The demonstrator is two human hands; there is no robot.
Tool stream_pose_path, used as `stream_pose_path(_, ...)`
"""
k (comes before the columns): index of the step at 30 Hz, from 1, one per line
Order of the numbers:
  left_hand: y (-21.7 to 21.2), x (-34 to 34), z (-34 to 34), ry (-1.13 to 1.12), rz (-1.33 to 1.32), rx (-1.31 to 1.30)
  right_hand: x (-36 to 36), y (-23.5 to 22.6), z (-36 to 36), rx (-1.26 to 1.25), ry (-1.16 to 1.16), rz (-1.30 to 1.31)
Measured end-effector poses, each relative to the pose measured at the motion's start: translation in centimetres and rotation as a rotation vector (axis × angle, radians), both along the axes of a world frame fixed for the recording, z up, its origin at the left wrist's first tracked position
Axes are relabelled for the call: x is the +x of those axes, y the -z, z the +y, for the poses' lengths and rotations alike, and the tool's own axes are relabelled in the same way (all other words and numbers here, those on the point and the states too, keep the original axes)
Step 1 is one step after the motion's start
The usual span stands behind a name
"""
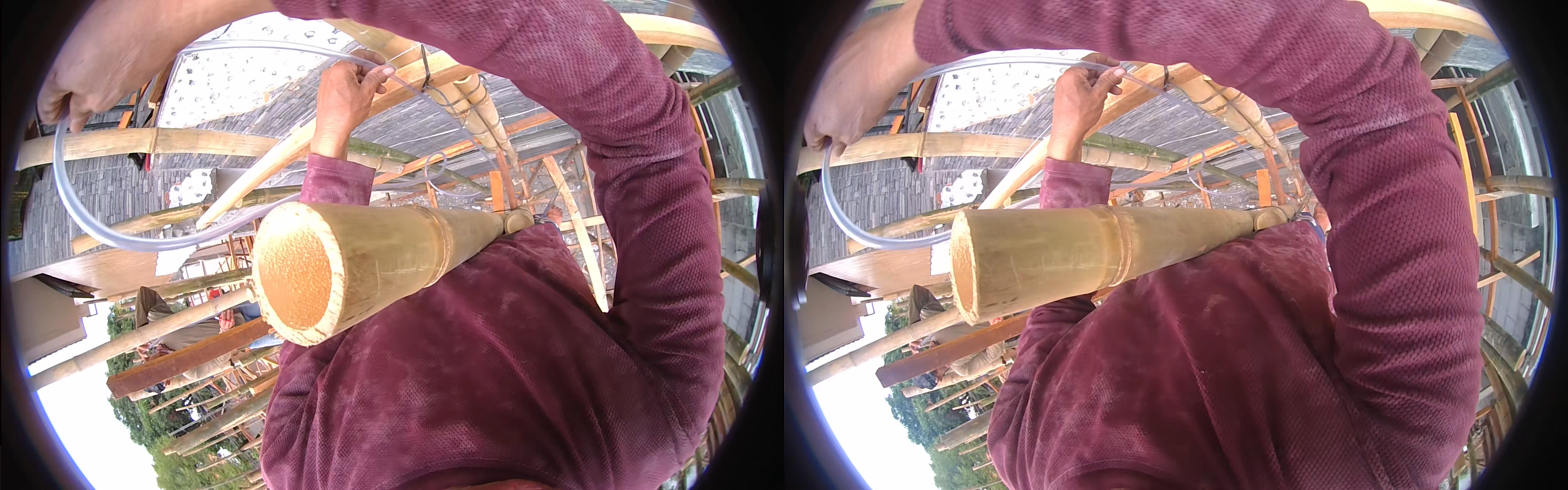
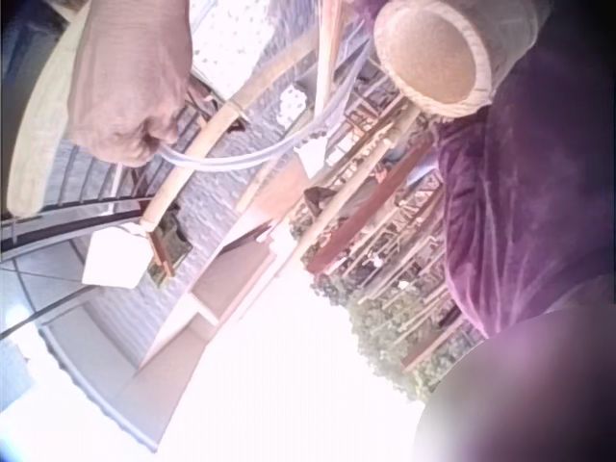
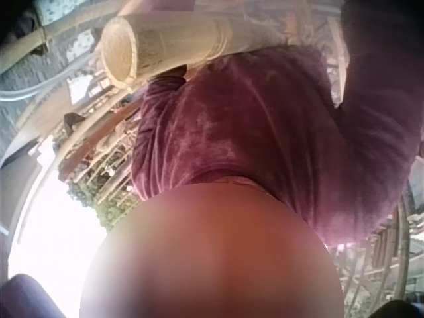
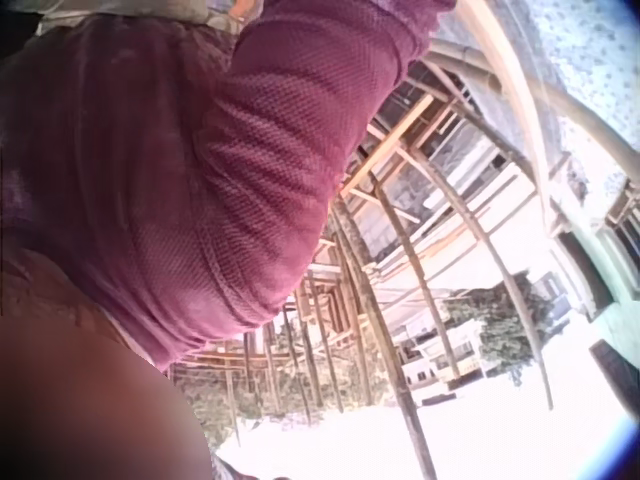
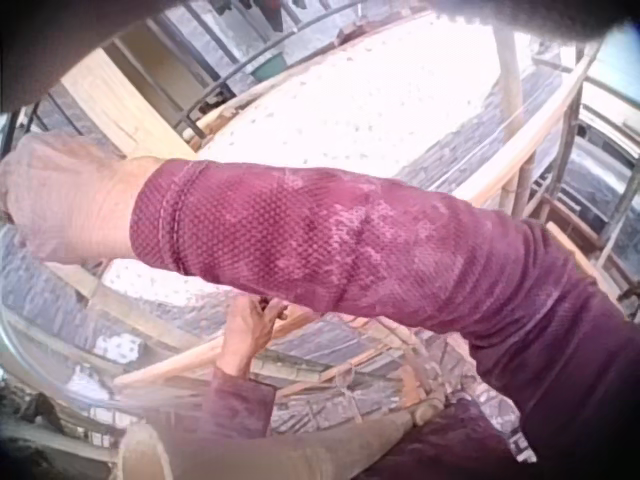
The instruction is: The person secures a bamboo pole to a larger bamboo framework using a clear plastic tie. They wrap the tie around the pole and the structure, then pull it tight to fasten the components together.
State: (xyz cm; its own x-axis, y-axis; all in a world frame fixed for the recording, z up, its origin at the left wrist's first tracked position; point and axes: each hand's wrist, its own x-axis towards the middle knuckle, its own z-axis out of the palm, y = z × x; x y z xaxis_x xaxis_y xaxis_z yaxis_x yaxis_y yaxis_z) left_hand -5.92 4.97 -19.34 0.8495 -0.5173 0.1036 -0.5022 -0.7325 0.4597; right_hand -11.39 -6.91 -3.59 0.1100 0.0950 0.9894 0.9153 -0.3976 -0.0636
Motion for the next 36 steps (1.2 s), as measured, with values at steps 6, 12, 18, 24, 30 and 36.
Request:
stream_pose_path(6, -2.5, 0.1, -1.2, 0.014, -0.225, -0.204, 0.9, -1.7, 1.9, -0.02, -0.05, -0.057)
stream_pose_path(12, -5.0, 2.2, 1.6, 0.033, -0.478, -0.306, -1.9, 4.6, -3.3, 0.13, -0.282, 0.25)
stream_pose_path(18, -7.0, 1.9, -0.8, 0.073, -0.264, -0.593, -2.5, 22.1, -6.4, 0.045, 0.331, 0.661)
stream_pose_path(24, -7.3, 1.6, -0.7, 0.035, -0.308, -0.62, -1.2, 26.9, -3.6, 0.038, 0.504, 0.686)
stream_pose_path(30, -9.2, 2.0, -0.6, 0.107, -0.509, -0.715, -0.4, 28.6, -3.2, 0.064, 0.587, 0.606)
stream_pose_path(36, -11.4, 1.5, -0.9, 0.13, -0.554, -0.712, 0.9, 28.2, -2.4, 0.132, 0.585, 0.575)
